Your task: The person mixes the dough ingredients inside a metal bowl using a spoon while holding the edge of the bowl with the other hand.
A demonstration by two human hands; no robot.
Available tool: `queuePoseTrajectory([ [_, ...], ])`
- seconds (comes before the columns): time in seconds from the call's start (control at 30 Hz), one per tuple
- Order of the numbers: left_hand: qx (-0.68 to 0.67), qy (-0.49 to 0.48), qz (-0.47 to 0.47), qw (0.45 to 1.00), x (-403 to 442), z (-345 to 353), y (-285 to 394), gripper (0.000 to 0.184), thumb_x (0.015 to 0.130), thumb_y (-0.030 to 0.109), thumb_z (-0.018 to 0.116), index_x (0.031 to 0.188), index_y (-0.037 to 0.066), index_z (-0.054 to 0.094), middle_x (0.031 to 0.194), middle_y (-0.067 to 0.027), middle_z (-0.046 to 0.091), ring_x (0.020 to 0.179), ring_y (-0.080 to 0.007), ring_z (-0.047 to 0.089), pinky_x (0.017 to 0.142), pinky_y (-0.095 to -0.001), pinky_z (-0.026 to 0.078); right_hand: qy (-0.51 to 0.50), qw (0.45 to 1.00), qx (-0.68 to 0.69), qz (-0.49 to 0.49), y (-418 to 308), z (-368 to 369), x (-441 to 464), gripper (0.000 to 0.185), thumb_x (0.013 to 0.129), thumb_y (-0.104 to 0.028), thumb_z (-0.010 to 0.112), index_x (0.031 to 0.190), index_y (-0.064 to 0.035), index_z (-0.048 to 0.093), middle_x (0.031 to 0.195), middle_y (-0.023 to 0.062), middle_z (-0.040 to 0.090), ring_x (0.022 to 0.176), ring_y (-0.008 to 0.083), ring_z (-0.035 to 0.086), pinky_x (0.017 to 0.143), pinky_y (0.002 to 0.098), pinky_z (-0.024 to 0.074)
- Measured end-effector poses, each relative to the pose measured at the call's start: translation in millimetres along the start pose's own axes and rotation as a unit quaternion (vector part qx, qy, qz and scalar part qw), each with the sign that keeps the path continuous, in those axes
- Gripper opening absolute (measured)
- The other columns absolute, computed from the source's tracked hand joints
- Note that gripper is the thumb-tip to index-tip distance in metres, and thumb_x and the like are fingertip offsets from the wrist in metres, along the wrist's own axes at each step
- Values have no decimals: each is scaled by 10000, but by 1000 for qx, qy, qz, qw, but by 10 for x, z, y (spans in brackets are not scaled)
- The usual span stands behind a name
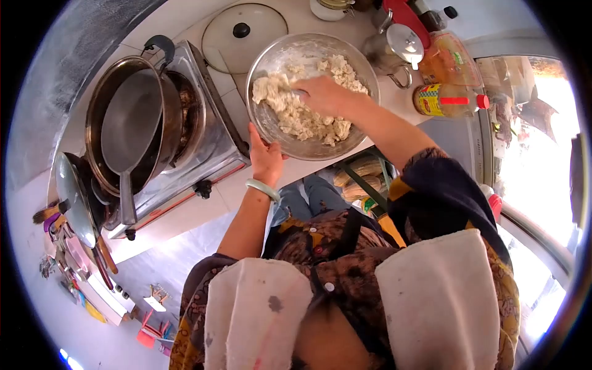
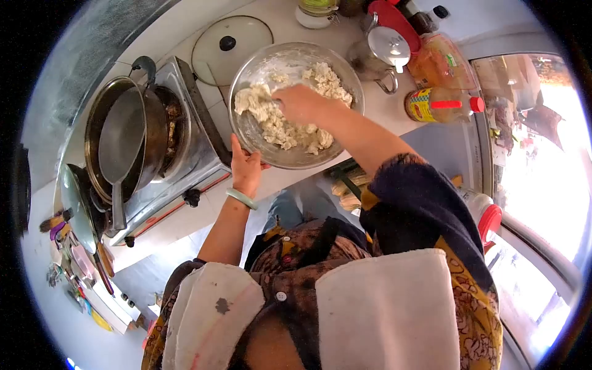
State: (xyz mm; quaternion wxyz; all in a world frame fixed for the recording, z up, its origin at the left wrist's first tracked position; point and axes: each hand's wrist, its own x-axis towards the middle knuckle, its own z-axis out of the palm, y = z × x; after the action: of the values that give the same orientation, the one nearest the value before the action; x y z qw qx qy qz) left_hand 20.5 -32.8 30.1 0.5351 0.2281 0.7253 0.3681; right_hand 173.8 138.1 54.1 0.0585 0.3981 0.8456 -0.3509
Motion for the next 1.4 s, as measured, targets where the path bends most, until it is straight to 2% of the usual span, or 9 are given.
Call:
queuePoseTrajectory([
  [0.2,-92,1,-32,995,-39,53,-3,744,913,-51,452,1514,104,42,1132,-148,596,827,-209,654,593,-314,581,-48,997,-56,1,-288,-75,-637,379,906,-179,505,1278,-136,567,954,219,656,867,404,623,778,465,498],
  [0.47,-143,-43,-75,986,-305,186,-129,730,928,-34,463,1504,129,45,1209,-151,510,896,-226,618,697,-337,590,146,981,21,127,154,-150,-921,322,931,-223,500,1226,-133,592,947,193,663,863,381,634,779,449,501],
  [0.6,-29,52,21,998,-93,41,-175,704,881,-17,486,1491,42,141,1213,-170,519,898,-267,610,722,-373,533,195,971,-26,139,414,-206,-365,319,931,-223,483,1216,-132,593,960,208,653,886,377,634,794,459,497],
  [0.83,116,86,48,988,215,-62,-153,632,860,21,482,1461,24,290,1156,-239,559,972,-386,586,839,-437,460,41,995,-28,88,174,-215,118,354,901,-189,479,1230,-125,595,951,219,656,858,390,630,802,461,506],
  [0.93,174,105,79,976,247,-50,-233,657,909,-7,470,1511,89,225,1012,-92,607,756,-173,564,634,-322,473,-42,997,-25,66,-144,-178,113,349,923,-150,490,1258,-133,585,1010,214,639,930,336,644,797,434,534],
  [1.03,125,82,15,989,141,-51,-59,628,871,3,475,1468,30,281,1160,-220,576,986,-361,597,852,-418,469,-66,997,-45,1,-318,-29,-58,377,890,-136,491,1252,-158,594,905,218,655,823,373,638,770,473,510],
  [1.13,73,69,-17,995,54,-61,58,628,879,-3,476,1472,32,270,1177,-209,583,1014,-330,601,865,-404,470,-102,984,-130,-66,-376,-26,-263,448,835,-49,499,1260,-159,590,967,210,653,917,348,642,814,457,522],
  [1.23,63,65,27,996,144,-49,-141,674,929,-6,472,1520,108,168,1001,-95,567,710,-160,549,606,-327,482,-105,980,-151,-81,-297,4,-284,492,814,-44,494,1280,-180,575,990,210,655,939,355,639,835,470,510],
  [1.4,55,73,51,994,257,43,-494,696,921,-27,467,1516,93,128,1038,-99,534,697,-158,560,605,-305,533,39,992,1,117,-348,111,-111,391,913,-168,478,1296,-194,553,961,225,657,894,372,643,808,471,502],
])
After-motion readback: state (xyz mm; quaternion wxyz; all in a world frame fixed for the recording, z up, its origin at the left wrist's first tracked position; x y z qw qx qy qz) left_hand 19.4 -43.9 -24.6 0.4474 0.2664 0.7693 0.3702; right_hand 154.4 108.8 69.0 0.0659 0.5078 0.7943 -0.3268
